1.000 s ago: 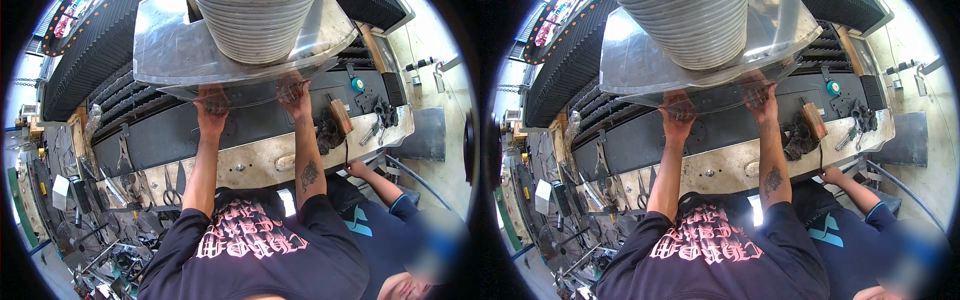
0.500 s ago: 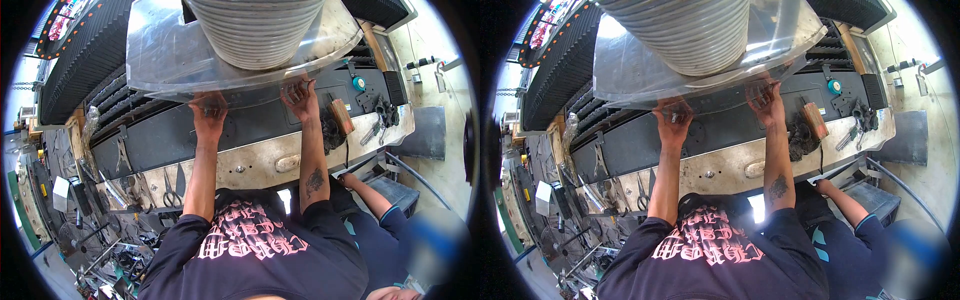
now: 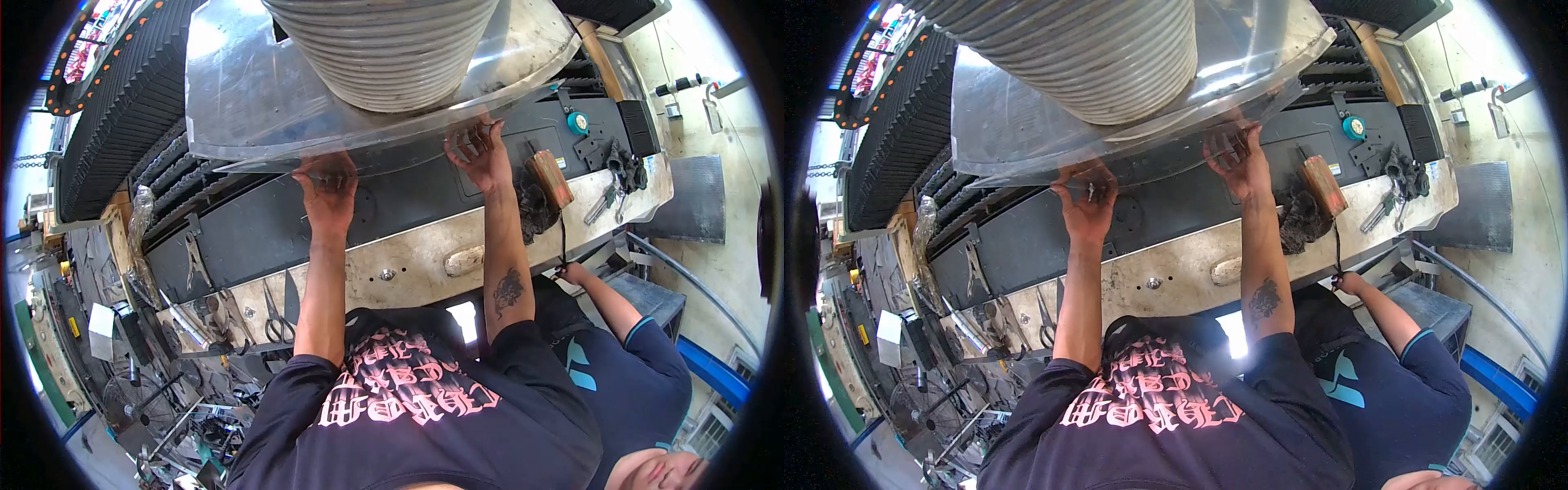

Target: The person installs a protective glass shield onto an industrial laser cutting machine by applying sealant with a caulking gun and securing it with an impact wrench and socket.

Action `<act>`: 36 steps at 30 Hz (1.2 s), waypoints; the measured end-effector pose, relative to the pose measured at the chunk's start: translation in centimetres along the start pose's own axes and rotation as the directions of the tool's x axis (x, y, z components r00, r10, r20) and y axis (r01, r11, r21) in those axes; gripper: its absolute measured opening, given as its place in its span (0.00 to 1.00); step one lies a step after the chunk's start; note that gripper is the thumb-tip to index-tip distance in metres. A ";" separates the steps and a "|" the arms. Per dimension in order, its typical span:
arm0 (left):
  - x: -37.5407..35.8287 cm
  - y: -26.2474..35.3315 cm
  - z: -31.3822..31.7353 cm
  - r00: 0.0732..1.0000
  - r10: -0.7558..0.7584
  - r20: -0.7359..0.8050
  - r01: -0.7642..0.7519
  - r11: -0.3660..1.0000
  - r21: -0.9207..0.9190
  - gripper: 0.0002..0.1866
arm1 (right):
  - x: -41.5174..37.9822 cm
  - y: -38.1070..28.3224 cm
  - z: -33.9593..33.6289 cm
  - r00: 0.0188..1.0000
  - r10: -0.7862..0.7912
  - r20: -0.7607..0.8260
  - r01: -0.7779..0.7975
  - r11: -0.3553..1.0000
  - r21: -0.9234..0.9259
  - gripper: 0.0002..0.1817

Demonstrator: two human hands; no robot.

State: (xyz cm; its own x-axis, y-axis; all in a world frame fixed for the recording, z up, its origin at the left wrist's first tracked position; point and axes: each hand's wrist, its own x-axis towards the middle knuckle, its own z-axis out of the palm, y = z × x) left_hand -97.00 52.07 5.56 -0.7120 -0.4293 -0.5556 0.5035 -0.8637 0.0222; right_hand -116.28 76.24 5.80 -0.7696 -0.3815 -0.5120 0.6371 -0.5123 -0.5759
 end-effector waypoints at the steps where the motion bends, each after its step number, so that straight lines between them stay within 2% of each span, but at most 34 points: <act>1: 0.2 0.0 0.0 1.000 0.006 0.018 -0.006 1.000 0.014 0.40 | 0.0 -0.2 -0.1 1.000 0.002 0.024 -0.002 1.000 -0.012 0.47; 3: 0.6 0.2 -0.3 0.999 0.010 0.035 -0.011 0.999 0.031 0.41 | 0.4 -0.2 -0.4 0.999 0.004 0.044 -0.003 1.000 -0.022 0.47; 5: 0.8 0.1 -0.2 0.998 0.004 0.070 -0.005 1.000 0.017 0.48 | 0.5 -0.6 -0.4 0.997 0.005 0.071 -0.002 0.999 -0.043 0.46; 9: 0.5 0.2 -0.1 1.000 -0.012 0.019 0.010 0.998 0.062 0.49 | 0.6 -0.7 -0.8 0.996 0.024 0.087 -0.021 0.999 -0.034 0.44; 12: 0.4 0.4 -0.2 0.999 -0.022 0.032 0.019 0.994 0.105 0.51 | 0.8 0.0 -0.6 0.995 -0.031 0.096 0.029 0.999 0.017 0.40; 13: 0.5 0.5 -0.4 0.998 -0.023 0.054 0.016 0.992 0.122 0.53 | 0.6 0.0 -0.5 0.996 -0.064 0.064 0.067 0.997 -0.031 0.39; 14: 0.5 0.5 -0.8 0.997 -0.030 0.069 0.020 0.990 0.140 0.54 | 0.4 0.0 -0.5 0.989 -0.100 0.104 0.103 0.994 -0.024 0.40; 15: 0.7 0.9 -1.4 0.998 -0.053 0.032 0.047 0.985 0.166 0.54 | 0.5 0.0 -1.1 0.989 -0.121 0.085 0.126 0.991 -0.053 0.40; 17: 1.6 2.3 -2.1 0.983 -0.177 0.043 0.168 0.974 0.155 0.64 | 0.0 -0.3 -1.4 0.994 -0.106 0.026 0.107 0.993 -0.046 0.36; 18: 1.5 2.9 -2.4 0.980 -0.198 0.014 0.193 0.966 0.172 0.64 | -0.1 -0.3 -1.4 0.994 -0.107 -0.026 0.106 0.994 -0.018 0.32; 20: 1.7 3.6 -2.3 0.981 -0.176 -0.080 0.193 0.881 0.432 0.74 | 0.2 -0.9 -1.6 0.997 -0.054 -0.047 0.055 0.998 0.020 0.32; 21: 1.7 3.7 -2.3 0.978 -0.189 -0.090 0.209 0.873 0.440 0.74 | 0.1 -1.2 -1.8 1.000 -0.003 -0.031 0.004 0.999 0.044 0.32; 22: 1.6 3.6 -2.0 0.979 -0.169 -0.111 0.201 0.868 0.453 0.78 | 0.0 -1.2 -2.2 0.999 -0.006 -0.042 0.009 0.999 0.054 0.32; 23: 1.6 3.5 -1.7 0.981 -0.145 -0.128 0.189 0.865 0.466 0.81 | 0.0 -1.3 -2.5 0.999 -0.037 0.013 0.037 0.999 0.009 0.33; 25: 1.2 3.0 -1.7 0.985 -0.135 -0.105 0.169 0.855 0.490 0.82 | -0.1 -1.1 -2.7 0.995 -0.071 0.068 0.072 0.997 -0.025 0.35; 28: 1.2 2.8 -1.5 0.989 -0.124 -0.078 0.147 0.853 0.501 0.82 | 0.2 -0.9 -2.8 0.996 -0.077 0.049 0.077 0.997 -0.007 0.33; 30: 1.6 3.2 -2.0 0.989 -0.122 -0.078 0.145 0.857 0.494 0.82 | 0.8 -0.5 -2.8 0.993 -0.115 -0.025 0.113 0.990 -0.086 0.33; 32: 1.6 3.3 -1.9 0.987 -0.106 -0.122 0.151 0.871 0.467 0.82 | 0.4 -0.4 -2.5 0.992 -0.124 -0.031 0.121 0.989 -0.086 0.33; 36: 1.4 2.9 -2.0 0.989 -0.101 -0.105 0.139 0.875 0.465 0.81 | 0.2 -0.3 -2.2 0.989 -0.141 -0.052 0.138 0.988 -0.066 0.33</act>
State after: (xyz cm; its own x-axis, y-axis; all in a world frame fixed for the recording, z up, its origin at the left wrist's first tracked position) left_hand -95.60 49.48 3.17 -0.7037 -0.3098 -0.6395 0.1141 -0.9376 0.3285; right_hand -116.49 78.01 4.47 -0.8485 -0.2646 -0.4583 0.5266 -0.5077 -0.6819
